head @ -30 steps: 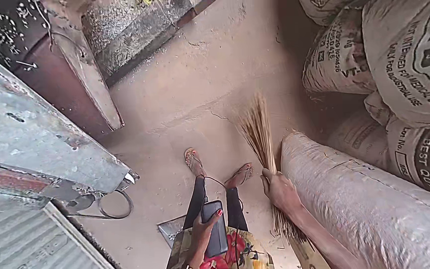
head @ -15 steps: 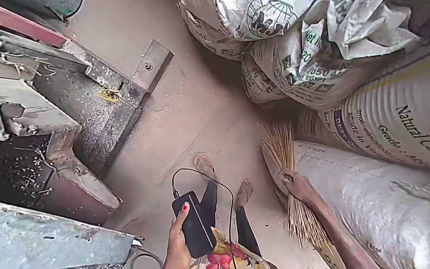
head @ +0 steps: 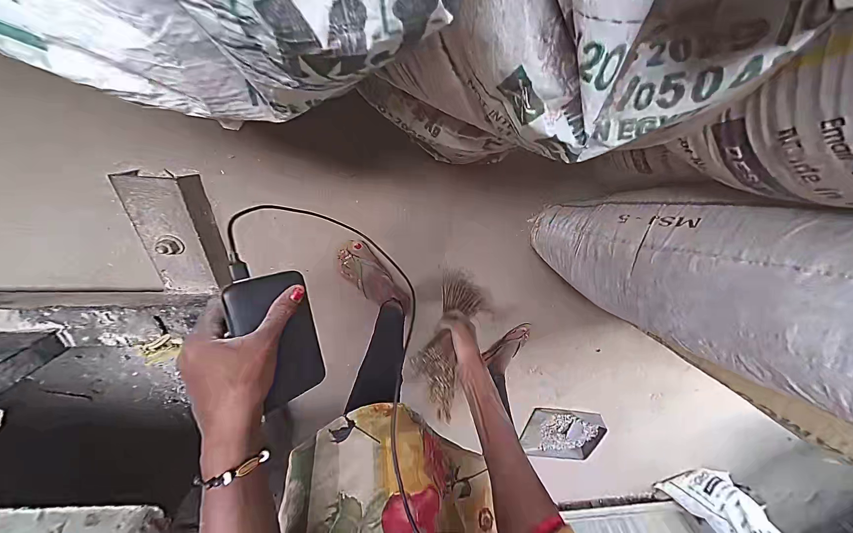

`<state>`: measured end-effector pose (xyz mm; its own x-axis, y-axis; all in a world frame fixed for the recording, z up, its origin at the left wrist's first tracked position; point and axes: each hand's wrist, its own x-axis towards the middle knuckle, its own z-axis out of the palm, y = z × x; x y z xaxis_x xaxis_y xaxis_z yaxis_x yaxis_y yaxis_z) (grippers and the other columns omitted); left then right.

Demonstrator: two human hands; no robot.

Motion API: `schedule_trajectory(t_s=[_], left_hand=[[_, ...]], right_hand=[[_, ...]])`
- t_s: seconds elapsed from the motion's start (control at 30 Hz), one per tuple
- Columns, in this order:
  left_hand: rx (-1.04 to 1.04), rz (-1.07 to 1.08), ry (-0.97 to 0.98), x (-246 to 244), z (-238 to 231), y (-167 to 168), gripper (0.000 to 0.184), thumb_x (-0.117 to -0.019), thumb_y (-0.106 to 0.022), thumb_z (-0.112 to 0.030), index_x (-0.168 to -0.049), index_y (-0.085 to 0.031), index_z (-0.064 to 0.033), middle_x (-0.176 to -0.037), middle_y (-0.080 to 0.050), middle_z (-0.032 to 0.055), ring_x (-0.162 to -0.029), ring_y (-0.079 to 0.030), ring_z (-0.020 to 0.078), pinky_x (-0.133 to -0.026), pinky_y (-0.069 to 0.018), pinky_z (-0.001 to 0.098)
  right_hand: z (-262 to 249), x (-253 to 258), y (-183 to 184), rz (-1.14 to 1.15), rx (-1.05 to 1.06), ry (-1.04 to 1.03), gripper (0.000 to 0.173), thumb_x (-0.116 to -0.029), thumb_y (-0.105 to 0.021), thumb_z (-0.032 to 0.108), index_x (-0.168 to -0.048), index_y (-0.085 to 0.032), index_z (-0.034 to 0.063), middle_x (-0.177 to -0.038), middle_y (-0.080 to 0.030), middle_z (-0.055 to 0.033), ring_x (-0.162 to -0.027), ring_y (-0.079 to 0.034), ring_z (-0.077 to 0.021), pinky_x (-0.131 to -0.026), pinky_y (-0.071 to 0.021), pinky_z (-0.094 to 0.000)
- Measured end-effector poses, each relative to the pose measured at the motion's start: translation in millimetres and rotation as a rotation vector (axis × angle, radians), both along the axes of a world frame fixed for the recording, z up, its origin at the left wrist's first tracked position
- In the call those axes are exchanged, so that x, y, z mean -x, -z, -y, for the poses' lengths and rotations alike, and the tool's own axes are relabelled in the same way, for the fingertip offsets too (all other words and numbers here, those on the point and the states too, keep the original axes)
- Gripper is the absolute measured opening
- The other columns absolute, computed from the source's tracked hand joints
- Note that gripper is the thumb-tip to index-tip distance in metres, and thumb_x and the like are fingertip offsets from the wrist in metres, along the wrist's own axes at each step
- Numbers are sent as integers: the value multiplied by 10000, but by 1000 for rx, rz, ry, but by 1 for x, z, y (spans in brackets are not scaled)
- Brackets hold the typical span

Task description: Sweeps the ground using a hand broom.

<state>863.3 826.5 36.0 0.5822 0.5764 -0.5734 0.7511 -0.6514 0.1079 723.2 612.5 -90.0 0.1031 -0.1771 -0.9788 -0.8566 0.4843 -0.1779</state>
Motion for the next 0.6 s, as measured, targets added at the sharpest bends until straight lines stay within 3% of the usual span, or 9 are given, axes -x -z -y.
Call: schedule_trajectory(t_s=[0.03, 0.1, 0.2, 0.3, 0.4, 0.47, 0.53, 0.6], left_hand=[[-30, 17, 4, -4, -8, -2, 758, -789, -777, -616, -1249, -638, -30, -1117, -662, 233, -1030, -637, 353, -899, -462, 608], [-76, 25, 76, -14, -19, -3, 800, -780, -779, -628, -1273, -631, -15, -1160, -652, 267, -1085, -625, 383, -942, -444, 619], [-73, 77, 118, -27, -21, -5, 826, -772, -786, -629, -1290, -619, -8, -1203, -644, 263, -1134, -618, 363, -992, -442, 585], [0, 198, 74, -36, -8, -10, 797, -790, -799, -586, -1305, -598, -12, -1199, -643, 203, -1103, -630, 245, -987, -481, 467], [12, 273, 111, -34, 9, -15, 816, -780, -783, -612, -1278, -605, 10, -1173, -652, 195, -1074, -631, 197, -971, -480, 415], [28, 284, 125, -25, 19, -14, 798, -781, -784, -592, -1278, -604, 7, -1157, -657, 171, -1045, -634, 157, -952, -487, 379], [45, 272, 139, -15, 26, -8, 755, -782, -802, -563, -1260, -613, -10, -1114, -665, 119, -986, -638, 87, -910, -507, 316], [35, 252, 189, -4, 27, 0, 756, -767, -805, -575, -1234, -631, -6, -1090, -674, 130, -963, -638, 97, -889, -504, 327]], right_hand=[[-16, -53, 8, 46, 38, -33, 103, -883, -602, -59, -828, -593, 26, -772, -585, -54, -704, -564, -121, -650, -501, -297], [-26, -132, 7, 106, 119, -73, 111, -899, -638, 24, -810, -597, 75, -771, -571, -45, -715, -540, -141, -637, -459, -344], [-11, -177, -30, 223, 199, -127, 126, -922, -651, 57, -811, -611, 101, -748, -607, -17, -702, -547, -123, -621, -430, -342], [1, -127, -95, 317, 215, -134, 83, -871, -655, 5, -825, -622, 66, -759, -586, -7, -699, -563, -83, -635, -476, -283], [-15, -14, -124, 213, 286, 59, 141, -767, -614, -77, -762, -615, 64, -754, -603, 16, -694, -588, -34, -625, -501, -192], [-21, 58, -101, 6, 367, 213, 163, -805, -550, -110, -780, -603, 42, -729, -615, 3, -680, -601, -56, -636, -519, -214], [-12, 108, -43, -201, 443, 230, 151, -952, -494, -52, -852, -575, 26, -713, -588, -5, -658, -580, -63, -639, -513, -236], [4, 107, 26, -304, 400, 151, 138, -1020, -531, 32, -941, -630, -24, -836, -604, -100, -774, -571, -159, -730, -498, -355]])
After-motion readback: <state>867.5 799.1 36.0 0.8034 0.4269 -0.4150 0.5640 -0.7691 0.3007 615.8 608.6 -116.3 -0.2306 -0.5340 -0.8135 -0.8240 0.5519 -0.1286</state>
